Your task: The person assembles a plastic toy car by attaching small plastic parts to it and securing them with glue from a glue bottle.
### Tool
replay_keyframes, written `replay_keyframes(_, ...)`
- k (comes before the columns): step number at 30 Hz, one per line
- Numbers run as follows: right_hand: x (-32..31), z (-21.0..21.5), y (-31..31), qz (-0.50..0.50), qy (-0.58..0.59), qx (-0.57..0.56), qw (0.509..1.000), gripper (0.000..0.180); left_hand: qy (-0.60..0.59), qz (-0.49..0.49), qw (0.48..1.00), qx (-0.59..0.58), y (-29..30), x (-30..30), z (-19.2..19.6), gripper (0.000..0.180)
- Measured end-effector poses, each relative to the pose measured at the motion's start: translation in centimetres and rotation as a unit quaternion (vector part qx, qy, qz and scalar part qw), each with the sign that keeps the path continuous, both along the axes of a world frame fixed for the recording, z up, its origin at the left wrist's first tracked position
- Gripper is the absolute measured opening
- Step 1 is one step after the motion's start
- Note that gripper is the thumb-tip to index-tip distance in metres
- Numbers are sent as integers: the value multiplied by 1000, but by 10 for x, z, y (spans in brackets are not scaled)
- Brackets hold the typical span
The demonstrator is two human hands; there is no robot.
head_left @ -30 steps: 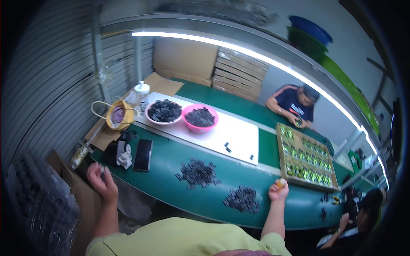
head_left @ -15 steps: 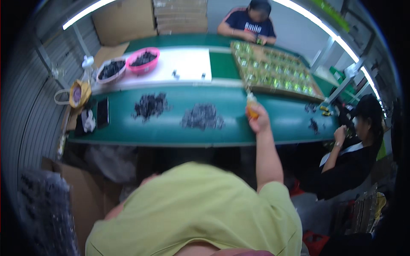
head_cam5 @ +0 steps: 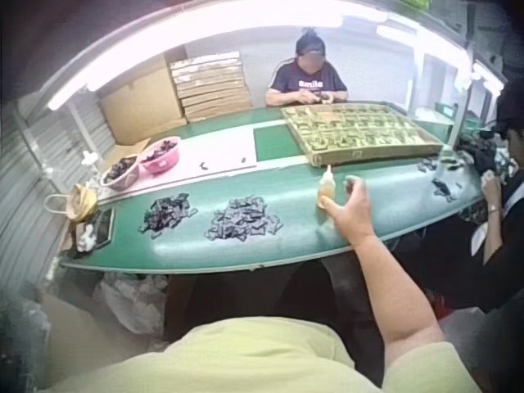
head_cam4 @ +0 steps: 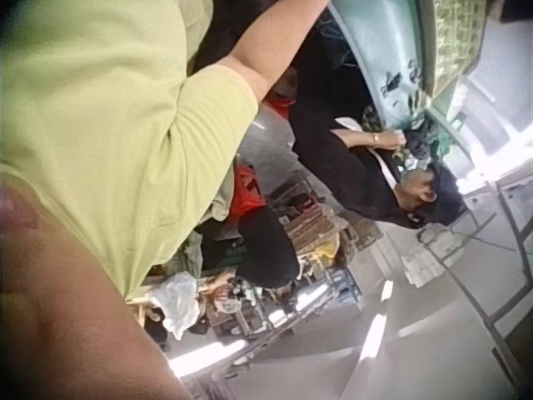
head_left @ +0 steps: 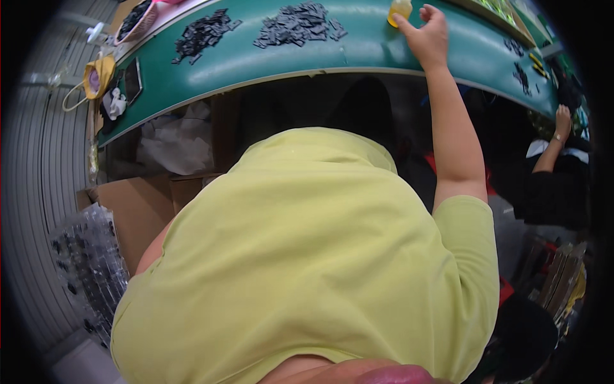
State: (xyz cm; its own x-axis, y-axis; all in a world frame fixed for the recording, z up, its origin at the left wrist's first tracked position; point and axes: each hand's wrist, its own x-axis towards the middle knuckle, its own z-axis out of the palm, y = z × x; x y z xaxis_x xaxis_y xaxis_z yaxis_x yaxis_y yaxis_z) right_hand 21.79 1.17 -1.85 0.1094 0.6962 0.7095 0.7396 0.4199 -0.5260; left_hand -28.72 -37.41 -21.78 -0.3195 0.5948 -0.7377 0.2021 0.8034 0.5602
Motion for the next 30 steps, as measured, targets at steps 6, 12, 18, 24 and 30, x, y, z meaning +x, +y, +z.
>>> replay_keyframes(6, -4, -63, -194, 175, -60, -163, 969, 16, -3, -54, 999, 2, 42, -9, 27, 18)
replay_keyframes(12, 8, -95, -248, 220, -68, -459, 858, 34, -45, -31, 998, 6, 100, 8, 88, 18)
replay_keyframes(18, 33, -81, -290, 49, 164, -803, 571, 34, -67, -74, 992, 80, 158, 16, 107, 21)
replay_keyframes(24, 20, -35, -310, 96, 397, -746, 526, 28, -77, -83, 991, 71, 170, 8, 84, 21)
replay_keyframes(30, -30, -20, -285, 39, -297, -591, 749, 27, -68, -157, 981, 89, 190, 2, 64, 21)
